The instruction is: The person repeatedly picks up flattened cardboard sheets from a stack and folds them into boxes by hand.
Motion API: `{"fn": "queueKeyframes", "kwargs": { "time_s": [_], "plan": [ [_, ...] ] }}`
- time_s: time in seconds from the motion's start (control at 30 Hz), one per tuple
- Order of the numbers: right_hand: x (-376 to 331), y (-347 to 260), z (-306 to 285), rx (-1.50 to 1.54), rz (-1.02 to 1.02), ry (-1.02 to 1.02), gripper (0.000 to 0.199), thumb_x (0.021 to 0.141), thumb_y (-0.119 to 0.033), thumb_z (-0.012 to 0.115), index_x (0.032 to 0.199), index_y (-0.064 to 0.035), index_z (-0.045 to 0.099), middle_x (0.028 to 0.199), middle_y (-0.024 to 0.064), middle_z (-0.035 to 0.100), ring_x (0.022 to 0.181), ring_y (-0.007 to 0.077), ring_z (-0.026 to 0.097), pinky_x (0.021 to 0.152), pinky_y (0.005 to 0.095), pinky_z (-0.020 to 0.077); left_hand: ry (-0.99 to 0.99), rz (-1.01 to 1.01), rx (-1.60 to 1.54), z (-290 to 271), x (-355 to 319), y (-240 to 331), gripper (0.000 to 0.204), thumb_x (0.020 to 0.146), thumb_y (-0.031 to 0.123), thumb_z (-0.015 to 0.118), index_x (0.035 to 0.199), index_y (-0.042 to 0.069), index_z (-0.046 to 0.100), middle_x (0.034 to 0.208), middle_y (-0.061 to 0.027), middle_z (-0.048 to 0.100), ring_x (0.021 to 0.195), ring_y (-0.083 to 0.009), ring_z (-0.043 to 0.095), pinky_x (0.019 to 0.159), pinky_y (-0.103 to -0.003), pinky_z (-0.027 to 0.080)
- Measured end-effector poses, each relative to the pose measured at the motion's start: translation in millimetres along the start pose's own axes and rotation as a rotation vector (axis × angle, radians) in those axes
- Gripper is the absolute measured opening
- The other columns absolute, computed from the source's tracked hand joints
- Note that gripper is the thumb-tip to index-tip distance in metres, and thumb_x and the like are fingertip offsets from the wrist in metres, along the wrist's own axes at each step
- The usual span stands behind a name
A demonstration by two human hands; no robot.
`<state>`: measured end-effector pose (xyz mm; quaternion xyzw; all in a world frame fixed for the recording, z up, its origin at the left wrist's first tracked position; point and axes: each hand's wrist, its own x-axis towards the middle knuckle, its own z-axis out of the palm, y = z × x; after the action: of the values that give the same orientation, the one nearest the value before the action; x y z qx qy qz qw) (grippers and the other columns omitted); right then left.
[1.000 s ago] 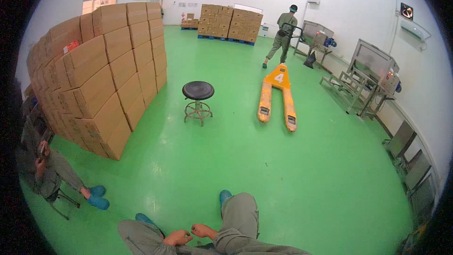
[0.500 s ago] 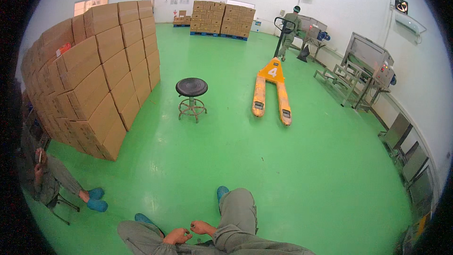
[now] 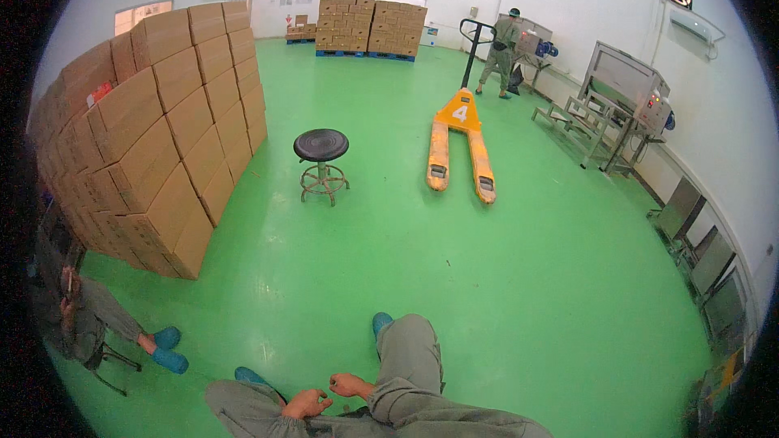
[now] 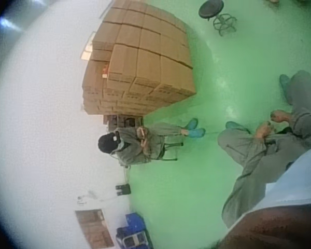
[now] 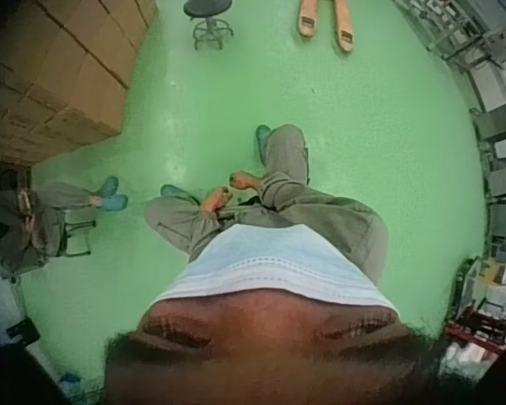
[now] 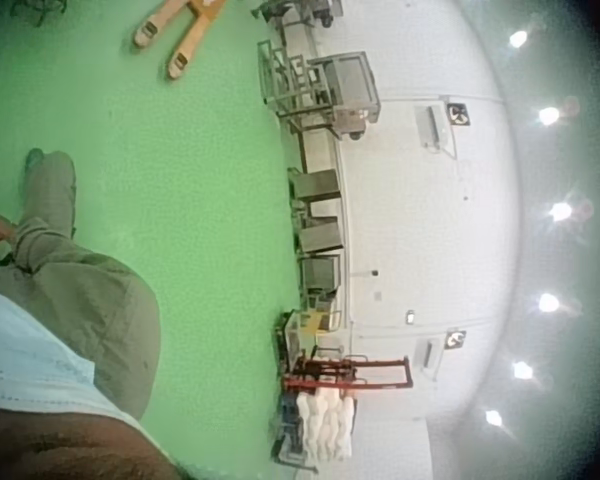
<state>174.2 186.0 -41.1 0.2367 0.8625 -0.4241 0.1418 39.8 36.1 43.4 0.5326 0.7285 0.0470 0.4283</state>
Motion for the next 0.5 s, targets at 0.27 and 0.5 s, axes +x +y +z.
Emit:
{"fn": "queueKeyframes", "kwargs": {
  "time_s": [0.27, 0.5],
  "plan": [
    [-2.9, -0.7, -2.5, -0.042, 0.051, -0.004, 0.042, 0.095, -0.036, 0.057, 0.121, -0.0040, 0.062, 0.112, 0.0207, 0.069, 0.102, 0.0392, 0.066, 0.087, 0.0472, 0.0517, -0.029, 0.027, 0.039, 0.9, 0.8, 1.2, 0.056, 0.091, 0.053, 0.058, 0.123, 0.007, 0.067, 0.112, -0.0232, 0.069, 0.106, -0.0402, 0.065, 0.095, -0.047, 0.050],
    [-7.1, -6.2, -6.2, -0.014, 0.040, -0.003, 0.041, 0.095, -0.035, 0.057, 0.121, -0.0033, 0.062, 0.113, 0.0206, 0.069, 0.102, 0.0385, 0.066, 0.087, 0.0475, 0.0518, -0.037, 0.036, -0.042, 4.8, 8.1, -6.1, 0.055, 0.090, 0.051, 0.059, 0.121, 0.007, 0.068, 0.106, -0.0247, 0.070, 0.102, -0.0409, 0.066, 0.092, -0.047, 0.051]
  ]
}}
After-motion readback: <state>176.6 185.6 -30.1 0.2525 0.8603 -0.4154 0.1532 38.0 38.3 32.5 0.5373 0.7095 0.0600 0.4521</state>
